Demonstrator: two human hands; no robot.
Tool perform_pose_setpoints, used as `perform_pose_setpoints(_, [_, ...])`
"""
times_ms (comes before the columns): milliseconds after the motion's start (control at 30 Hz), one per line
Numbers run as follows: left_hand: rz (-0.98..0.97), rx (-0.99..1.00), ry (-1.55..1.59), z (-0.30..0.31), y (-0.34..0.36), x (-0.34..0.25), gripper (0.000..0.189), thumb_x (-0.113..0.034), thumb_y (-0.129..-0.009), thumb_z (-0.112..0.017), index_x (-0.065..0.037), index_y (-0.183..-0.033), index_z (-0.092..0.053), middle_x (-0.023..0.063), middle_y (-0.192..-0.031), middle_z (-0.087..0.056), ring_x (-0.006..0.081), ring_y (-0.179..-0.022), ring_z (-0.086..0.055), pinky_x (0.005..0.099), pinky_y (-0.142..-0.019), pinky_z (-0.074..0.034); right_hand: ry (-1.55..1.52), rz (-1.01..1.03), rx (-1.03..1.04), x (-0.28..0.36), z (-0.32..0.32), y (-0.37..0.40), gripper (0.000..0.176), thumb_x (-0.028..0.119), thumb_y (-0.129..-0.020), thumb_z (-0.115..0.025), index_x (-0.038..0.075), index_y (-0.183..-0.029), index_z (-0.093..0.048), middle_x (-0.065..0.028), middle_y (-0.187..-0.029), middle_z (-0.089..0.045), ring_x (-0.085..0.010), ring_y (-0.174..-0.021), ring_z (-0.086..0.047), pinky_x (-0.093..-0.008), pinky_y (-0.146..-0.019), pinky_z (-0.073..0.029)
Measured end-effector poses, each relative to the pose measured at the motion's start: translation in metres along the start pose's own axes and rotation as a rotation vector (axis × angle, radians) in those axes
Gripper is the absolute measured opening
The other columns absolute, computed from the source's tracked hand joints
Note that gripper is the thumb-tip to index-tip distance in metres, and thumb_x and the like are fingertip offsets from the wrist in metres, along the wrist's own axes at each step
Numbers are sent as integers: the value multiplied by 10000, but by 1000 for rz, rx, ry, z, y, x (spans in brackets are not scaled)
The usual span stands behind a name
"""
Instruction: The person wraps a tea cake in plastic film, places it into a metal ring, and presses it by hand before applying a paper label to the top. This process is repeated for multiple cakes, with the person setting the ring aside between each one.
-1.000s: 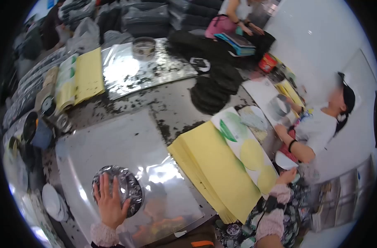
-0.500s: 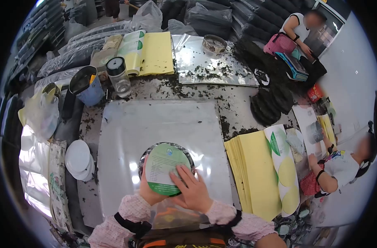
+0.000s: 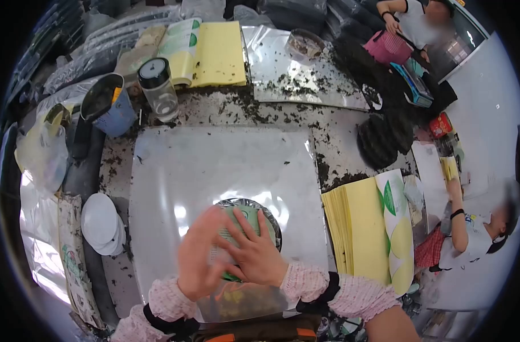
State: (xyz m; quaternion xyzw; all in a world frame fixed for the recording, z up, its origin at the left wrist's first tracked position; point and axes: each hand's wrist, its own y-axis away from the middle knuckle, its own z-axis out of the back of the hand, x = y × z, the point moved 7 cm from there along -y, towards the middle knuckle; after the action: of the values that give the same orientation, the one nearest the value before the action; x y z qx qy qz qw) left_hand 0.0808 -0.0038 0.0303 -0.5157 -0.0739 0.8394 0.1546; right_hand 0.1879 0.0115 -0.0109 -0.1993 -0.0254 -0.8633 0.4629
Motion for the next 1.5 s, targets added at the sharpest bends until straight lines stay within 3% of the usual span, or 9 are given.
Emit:
perform_pose_setpoints(67, [-127,294,-457,-35,-7,5,687,-374,-890,-613,-9,-1455,-473,203,-1523,-431,357,-1468,-344,508,-1212,-233,-34,-63,115,-3,-4,-3,867,484,-873,-640,114,-1581,-303,-183,-1647,-236,-383,-1543,-141,-682,-1185,-68])
perform_pose_setpoints(433, [-85,312,-530,-51,-16,24,669,-392,-942,-572,-6,-1473,-445,176,-1510,-451,337,-1449,-365,502,-1202,-252,-142,-139,91,-12,-22,-3,794,448,-879,-608,69,-1538,-379,-187,-1611,-323,-364,-1520,-205,-630,-1215,12])
perform_pose_setpoints(567, [-27,103,-191,-33,-7,13,636,-318,-942,-609,12,-1460,-443,222,-1489,-449,398,-1414,-391,488,-1146,-340,-637,-191,-188,-36,0,14,492,249,-886,-652,57,-1331,-564,-198,-1390,-538,-398,-1329,-483,-499,-1132,-373])
perform_pose_setpoints(600, [32,58,-145,-34,-2,12,640,-326,-942,-614,12,-1457,-445,227,-1486,-448,401,-1408,-397,478,-1142,-346,-503,-93,-395,-23,27,13,304,159,-906,-647,39,-1185,-629,-183,-1188,-636,-393,-1118,-618,-436,-942,-507])
perform_pose_setpoints(900, [-58,170,-759,-77,12,11,698,-527,-892,-638,-69,-1410,-545,177,-1524,-435,349,-1443,-367,600,-1196,-201,-203,-314,-589,-30,66,15,264,103,-874,-680,80,-1137,-684,-108,-861,-705,-333,-721,-667,-388,-650,-529])
perform_pose_setpoints(1233, [-66,383,-713,-81,36,-32,472,-134,-845,-593,-13,-1301,-622,142,-1446,-526,326,-1379,-460,515,-1158,-328,-188,-84,-764,-12,82,87,343,-89,-781,-693,22,-1104,-714,-153,-1028,-738,-293,-847,-733,-341,-713,-591])
perform_pose_setpoints(1333, [-287,315,-204,-47,54,-94,486,-126,-843,-611,5,-1311,-609,163,-1438,-528,342,-1375,-465,498,-1154,-342,-298,-222,-809,-29,77,110,382,-106,-772,-663,13,-1132,-707,-171,-1054,-729,-314,-872,-731,-348,-732,-590])
perform_pose_setpoints(1433, [-196,-75,-314,-14,60,-75,469,-157,-893,-627,26,-1323,-592,177,-1379,-568,340,-1340,-504,432,-1125,-389,-474,-446,-759,-53,59,128,421,-94,-777,-657,28,-1177,-704,-176,-1045,-729,-323,-901,-730,-350,-767,-580])
perform_pose_setpoints(1500, [298,-256,-62,-3,39,-25,412,-230,-984,-590,44,-1292,-596,157,-1285,-634,299,-1277,-558,368,-1071,-432,-386,-394,-591,-52,44,137,420,-57,-799,-686,33,-1210,-700,-180,-1008,-733,-308,-903,-732,-335,-786,-567])
